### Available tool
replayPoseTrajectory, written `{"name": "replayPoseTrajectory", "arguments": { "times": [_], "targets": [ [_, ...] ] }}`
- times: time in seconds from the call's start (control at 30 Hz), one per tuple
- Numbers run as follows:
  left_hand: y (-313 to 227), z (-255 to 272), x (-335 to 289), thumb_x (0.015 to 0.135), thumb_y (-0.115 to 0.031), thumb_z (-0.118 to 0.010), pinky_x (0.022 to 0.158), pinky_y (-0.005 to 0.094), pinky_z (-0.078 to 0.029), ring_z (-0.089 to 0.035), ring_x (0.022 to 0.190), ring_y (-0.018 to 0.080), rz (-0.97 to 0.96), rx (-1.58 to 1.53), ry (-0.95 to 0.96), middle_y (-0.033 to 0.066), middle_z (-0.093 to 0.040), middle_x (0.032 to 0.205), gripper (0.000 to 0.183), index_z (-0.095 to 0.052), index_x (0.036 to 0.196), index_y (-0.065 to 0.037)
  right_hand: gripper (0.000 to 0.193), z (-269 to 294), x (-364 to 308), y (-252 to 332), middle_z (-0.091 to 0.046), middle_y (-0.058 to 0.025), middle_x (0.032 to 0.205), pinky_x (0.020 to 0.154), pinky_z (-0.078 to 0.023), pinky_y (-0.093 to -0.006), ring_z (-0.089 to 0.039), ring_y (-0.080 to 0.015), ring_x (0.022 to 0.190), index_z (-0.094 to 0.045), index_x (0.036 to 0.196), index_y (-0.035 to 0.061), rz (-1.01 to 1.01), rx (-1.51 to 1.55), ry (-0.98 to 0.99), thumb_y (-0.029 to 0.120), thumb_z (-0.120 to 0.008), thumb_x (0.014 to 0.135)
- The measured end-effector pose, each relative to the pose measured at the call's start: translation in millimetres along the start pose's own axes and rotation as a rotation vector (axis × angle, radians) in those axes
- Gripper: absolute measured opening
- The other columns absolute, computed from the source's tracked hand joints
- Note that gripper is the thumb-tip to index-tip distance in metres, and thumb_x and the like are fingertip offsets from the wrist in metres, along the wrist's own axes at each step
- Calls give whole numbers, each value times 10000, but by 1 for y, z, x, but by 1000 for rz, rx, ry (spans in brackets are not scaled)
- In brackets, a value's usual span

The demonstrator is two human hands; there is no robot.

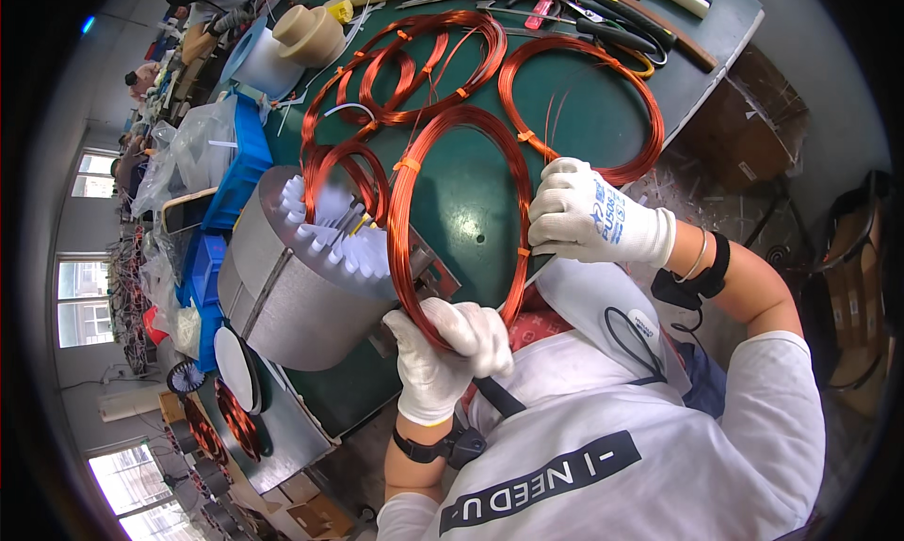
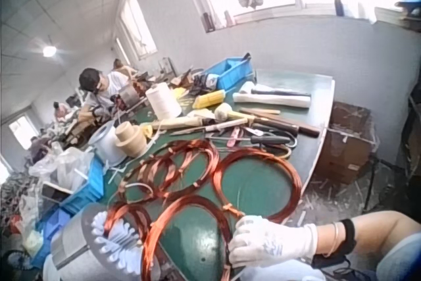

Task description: Manually inserting copper wire coils into a motor stator using a flat tool and spacers.

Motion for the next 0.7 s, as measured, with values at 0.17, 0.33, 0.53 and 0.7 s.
{"name": "replayPoseTrajectory", "arguments": {
  "times": [0.17,0.33,0.53,0.7],
  "targets": [
    [3,18,-16,957,-692,-250,441,350,-369,-372,516,205,33,-48,-112,53,-380,546,716,-407,621,-80,347,27,26,-33,-639,-107,1025,863,-448,-397,-572,-315,1011,-657,945,72,-396,239,-14,203,-819,667],
    [-3,-8,1,955,-708,-197,639,350,-443,-480,651,229,43,333,12,118,-497,732,750,-404,588,-87,509,27,70,-39,-595,-148,1057,883,-479,-379,-565,-316,1057,-574,1135,42,-309,-46,-280,176,-794,696],
    [-4,-5,-3,938,-737,-228,649,399,-468,-512,673,242,87,70,237,80,-493,670,784,-449,594,-69,324,23,94,-53,-636,-85,824,638,-506,-283,-621,-136,701,-635,1079,-15,-636,574,-63,184,-688,830],
    [-13,-14,-10,933,-738,-269,521,327,-365,-345,518,173,75,-21,-93,9,-313,536,733,-368,564,-113,252,35,78,-63,-570,18,698,461,-424,-230,-510,-48,547,-686,1020,11,-764,516,-125,183,-718,839]
  ]
}}
Point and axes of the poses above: each hand's wrist, its own x-axis towards the middle knuckle, its own z-axis out of the back of the hand, y = z × x, the point moved 6 cm from there along x, towards the middle knuckle
